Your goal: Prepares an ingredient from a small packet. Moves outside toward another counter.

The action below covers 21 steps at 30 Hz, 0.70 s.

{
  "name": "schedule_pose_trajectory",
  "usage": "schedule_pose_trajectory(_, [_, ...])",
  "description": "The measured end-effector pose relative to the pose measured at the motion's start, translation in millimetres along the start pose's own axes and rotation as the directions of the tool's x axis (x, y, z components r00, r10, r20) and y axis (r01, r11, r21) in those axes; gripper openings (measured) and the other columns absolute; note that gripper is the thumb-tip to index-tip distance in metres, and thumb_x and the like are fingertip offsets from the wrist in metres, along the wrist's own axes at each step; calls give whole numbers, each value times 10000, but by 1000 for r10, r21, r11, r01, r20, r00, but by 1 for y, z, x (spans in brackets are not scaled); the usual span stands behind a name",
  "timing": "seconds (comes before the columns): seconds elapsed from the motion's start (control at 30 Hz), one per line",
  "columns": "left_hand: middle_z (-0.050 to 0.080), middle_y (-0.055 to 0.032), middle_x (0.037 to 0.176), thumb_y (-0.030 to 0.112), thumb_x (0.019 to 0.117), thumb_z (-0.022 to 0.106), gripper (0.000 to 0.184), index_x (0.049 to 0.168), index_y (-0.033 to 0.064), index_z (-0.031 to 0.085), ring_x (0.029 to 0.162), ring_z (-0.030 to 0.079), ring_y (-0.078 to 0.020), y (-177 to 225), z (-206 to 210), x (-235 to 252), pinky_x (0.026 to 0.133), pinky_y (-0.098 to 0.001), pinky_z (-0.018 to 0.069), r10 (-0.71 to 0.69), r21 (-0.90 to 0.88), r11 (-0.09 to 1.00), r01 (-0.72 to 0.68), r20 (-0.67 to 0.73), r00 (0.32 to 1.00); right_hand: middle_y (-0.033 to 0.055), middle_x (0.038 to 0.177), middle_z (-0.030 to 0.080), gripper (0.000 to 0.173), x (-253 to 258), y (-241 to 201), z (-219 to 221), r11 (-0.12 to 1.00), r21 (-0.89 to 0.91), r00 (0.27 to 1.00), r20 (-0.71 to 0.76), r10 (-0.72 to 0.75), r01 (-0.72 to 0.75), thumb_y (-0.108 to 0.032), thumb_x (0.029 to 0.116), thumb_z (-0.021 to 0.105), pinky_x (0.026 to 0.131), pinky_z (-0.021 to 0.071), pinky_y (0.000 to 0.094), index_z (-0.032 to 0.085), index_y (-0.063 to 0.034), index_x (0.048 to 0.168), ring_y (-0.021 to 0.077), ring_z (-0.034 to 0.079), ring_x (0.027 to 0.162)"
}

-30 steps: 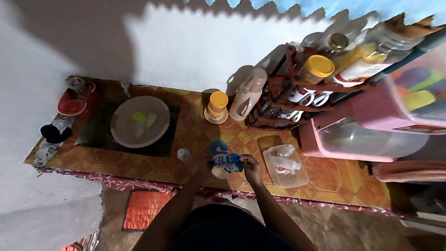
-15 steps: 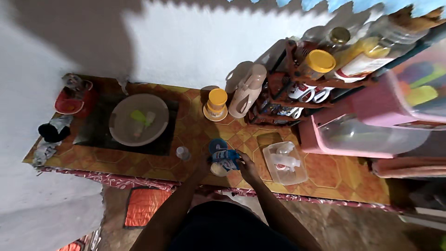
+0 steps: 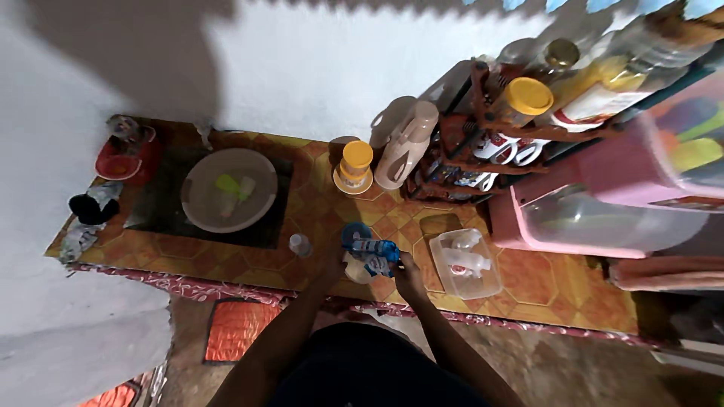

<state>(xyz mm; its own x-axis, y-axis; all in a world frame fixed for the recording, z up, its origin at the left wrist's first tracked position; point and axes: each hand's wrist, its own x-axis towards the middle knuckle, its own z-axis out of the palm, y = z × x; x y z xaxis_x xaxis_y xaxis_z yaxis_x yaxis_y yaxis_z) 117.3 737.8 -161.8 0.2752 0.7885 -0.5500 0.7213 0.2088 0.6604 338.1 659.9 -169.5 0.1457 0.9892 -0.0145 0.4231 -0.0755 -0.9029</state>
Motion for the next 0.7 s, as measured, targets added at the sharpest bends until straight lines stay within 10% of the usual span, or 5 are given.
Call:
schedule_pose_trajectory(0.17, [629,-241,1315,151,1031,598,468,1453,-22,494,1200,637,-352,1,-1,-3,1045,-504,504,-69,-86,994,74,52,996,266,1233,633,323,-1,-7,0,998,-59,1000,6,9,-8,-5,989,570,879,589,359,614,100,1291,277,679,1039])
schedule_pose_trajectory(0.7, [604,-244,1353,159,1049,563,432,1433,-32,510,1263,598,-344,-4,6,1,1095,-482,464,-60,-62,996,63,44,997,264,1176,636,297,-10,1,2,987,-114,992,-44,-118,112,-12,970,589,809,605,350,641,100,1240,271,688,958])
